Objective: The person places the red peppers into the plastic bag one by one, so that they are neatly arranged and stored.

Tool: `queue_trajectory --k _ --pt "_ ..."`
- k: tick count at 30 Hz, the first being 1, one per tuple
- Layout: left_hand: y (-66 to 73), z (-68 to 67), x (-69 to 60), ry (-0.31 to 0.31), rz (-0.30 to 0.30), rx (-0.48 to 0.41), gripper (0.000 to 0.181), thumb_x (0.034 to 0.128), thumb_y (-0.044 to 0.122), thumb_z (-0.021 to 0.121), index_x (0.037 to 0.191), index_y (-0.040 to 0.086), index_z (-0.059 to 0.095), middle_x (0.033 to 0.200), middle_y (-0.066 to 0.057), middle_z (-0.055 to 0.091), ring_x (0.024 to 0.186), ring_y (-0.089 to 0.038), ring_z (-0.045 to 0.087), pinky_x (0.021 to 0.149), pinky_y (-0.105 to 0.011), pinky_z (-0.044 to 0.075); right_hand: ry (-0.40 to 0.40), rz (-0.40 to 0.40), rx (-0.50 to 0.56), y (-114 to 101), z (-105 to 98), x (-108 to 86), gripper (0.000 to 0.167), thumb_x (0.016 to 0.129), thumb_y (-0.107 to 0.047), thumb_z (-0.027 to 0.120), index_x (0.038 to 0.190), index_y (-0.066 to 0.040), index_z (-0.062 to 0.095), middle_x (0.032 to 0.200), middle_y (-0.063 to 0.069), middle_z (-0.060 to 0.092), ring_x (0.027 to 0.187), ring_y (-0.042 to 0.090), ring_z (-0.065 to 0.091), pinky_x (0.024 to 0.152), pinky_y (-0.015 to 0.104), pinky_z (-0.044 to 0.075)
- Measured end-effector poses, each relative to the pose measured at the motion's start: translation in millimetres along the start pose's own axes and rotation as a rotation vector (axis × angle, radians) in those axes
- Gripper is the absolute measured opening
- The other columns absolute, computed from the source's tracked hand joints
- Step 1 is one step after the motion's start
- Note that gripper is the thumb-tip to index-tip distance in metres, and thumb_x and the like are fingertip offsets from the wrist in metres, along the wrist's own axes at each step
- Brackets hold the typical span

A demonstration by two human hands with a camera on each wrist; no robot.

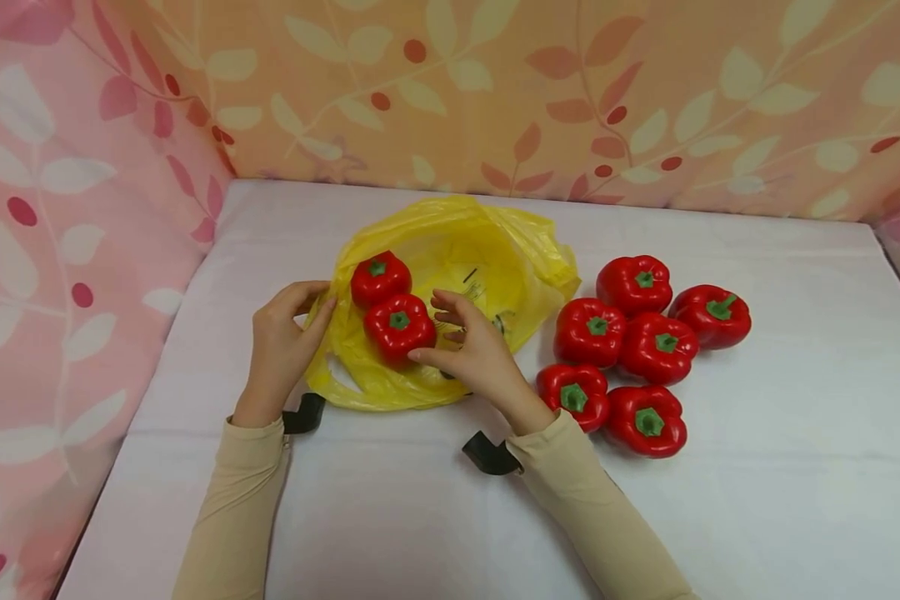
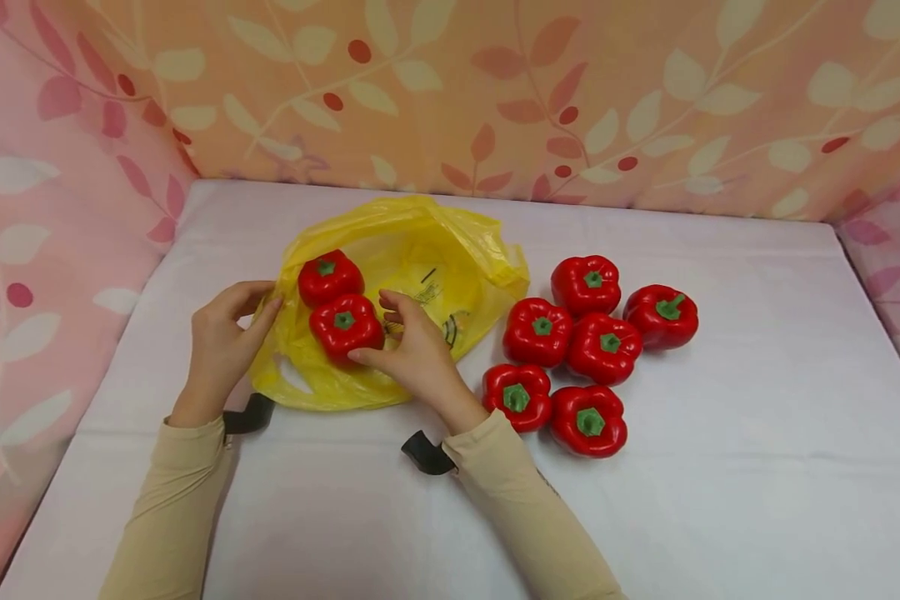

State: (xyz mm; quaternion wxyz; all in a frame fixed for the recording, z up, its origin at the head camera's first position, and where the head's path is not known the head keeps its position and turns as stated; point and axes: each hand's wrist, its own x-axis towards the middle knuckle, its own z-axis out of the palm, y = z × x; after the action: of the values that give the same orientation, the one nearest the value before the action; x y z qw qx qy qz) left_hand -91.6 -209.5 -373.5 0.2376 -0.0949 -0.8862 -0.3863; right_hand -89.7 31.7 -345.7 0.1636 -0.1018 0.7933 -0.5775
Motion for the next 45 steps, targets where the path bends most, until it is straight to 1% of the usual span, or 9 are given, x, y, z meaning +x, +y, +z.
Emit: queue_trajectory --k 5,9,14,17,23,29,36,41,45 --pt "-1.3 -2.3 -1.0 0.008 0.000 0.009 0.020 0.0839 0.000 0.069 0.102 -0.008 0.066 0.099 -0.020 0.067 0.086 -0.031 0.062 0.078 -0.043 0.053 0.016 -0.051 0.000 -6 -6 -7.9 0.066 0.079 -0.016 0.077 0.136 -0.008 0.044 0.135 0.008 0.051 0.120 0.026 0.049 0.098 0.040 0.044" --pt "-2.1 -3.6 -1.6 0.014 -0.004 0.010 0.020 0.0838 0.000 0.069 0.102 -0.008 0.066 0.099 -0.019 0.067 0.086 -0.029 0.062 0.078 -0.039 0.053 0.000 -0.062 0.024 -13 -12 -16.1 0.064 0.080 -0.013 0.076 0.135 -0.009 0.046 0.133 0.004 0.051 0.120 0.027 0.049 0.097 0.044 0.044" --pt "-2.6 -4.8 -1.6 0.024 -0.004 0.013 0.018 0.0840 -0.001 0.068 0.101 -0.007 0.067 0.098 -0.018 0.067 0.085 -0.029 0.063 0.081 -0.011 0.046 -0.005 -0.075 0.052 -21 -22 -27.2 0.064 0.079 -0.010 0.076 0.136 -0.007 0.046 0.134 0.003 0.050 0.120 0.021 0.048 0.099 0.046 0.043" --pt "-2.7 -5.1 -1.5 0.033 0.002 0.012 0.018 0.0839 -0.001 0.068 0.100 -0.008 0.067 0.097 -0.019 0.067 0.085 -0.030 0.063 0.080 -0.003 0.038 0.003 -0.096 0.054 -26 -26 -32.5 0.065 0.079 -0.008 0.076 0.136 -0.005 0.045 0.136 0.005 0.049 0.121 0.019 0.047 0.099 0.045 0.042" --pt "-3.2 -4.4 -1.6 0.055 0.024 0.018 0.016 0.0838 -0.002 0.068 0.098 -0.009 0.067 0.094 -0.019 0.068 0.080 -0.029 0.062 0.078 -0.003 0.038 0.027 -0.113 0.053 -33 -34 -44.0 0.064 0.078 -0.007 0.077 0.135 -0.007 0.047 0.135 0.003 0.049 0.121 0.018 0.047 0.098 0.037 0.044" --pt "-3.1 -3.5 -1.7 0.065 0.037 0.012 0.015 0.0835 -0.003 0.067 0.098 -0.010 0.067 0.093 -0.019 0.068 0.079 -0.029 0.062 0.078 -0.003 0.038 0.070 -0.153 0.033 -34 -43 -53.5 0.063 0.077 -0.004 0.077 0.133 -0.004 0.048 0.134 0.005 0.051 0.121 0.019 0.048 0.097 0.041 0.045" --pt "-1.7 -1.5 -0.2 0.061 0.034 -0.007 0.015 0.0832 -0.003 0.068 0.096 -0.010 0.067 0.092 -0.020 0.068 0.077 -0.029 0.062 0.078 -0.004 0.039 0.108 -0.173 0.016 -32 -55 -65.7 0.067 0.075 0.001 0.077 0.134 -0.003 0.046 0.133 0.006 0.052 0.121 0.021 0.049 0.097 0.035 0.045" --pt "-0.8 0.0 0.9 0.047 0.031 -0.009 0.015 0.0836 -0.002 0.068 0.096 -0.009 0.067 0.093 -0.020 0.068 0.078 -0.029 0.062 0.078 -0.003 0.039 0.102 -0.153 0.003 -30 -61 -70.7 0.066 0.076 -0.003 0.077 0.135 -0.007 0.046 0.132 0.002 0.052 0.121 0.013 0.048 0.098 0.039 0.044" --pt "-1.3 1.2 0.3 0.030 0.030 0.001 0.014 0.0838 -0.002 0.068 0.096 -0.009 0.068 0.093 -0.019 0.068 0.079 -0.029 0.062 0.079 -0.003 0.038 0.120 -0.112 -0.012 -28 -66 -77.1 0.064 0.077 -0.005 0.077 0.134 -0.009 0.048 0.133 0.000 0.051 0.121 0.012 0.047 0.097 0.035 0.045"
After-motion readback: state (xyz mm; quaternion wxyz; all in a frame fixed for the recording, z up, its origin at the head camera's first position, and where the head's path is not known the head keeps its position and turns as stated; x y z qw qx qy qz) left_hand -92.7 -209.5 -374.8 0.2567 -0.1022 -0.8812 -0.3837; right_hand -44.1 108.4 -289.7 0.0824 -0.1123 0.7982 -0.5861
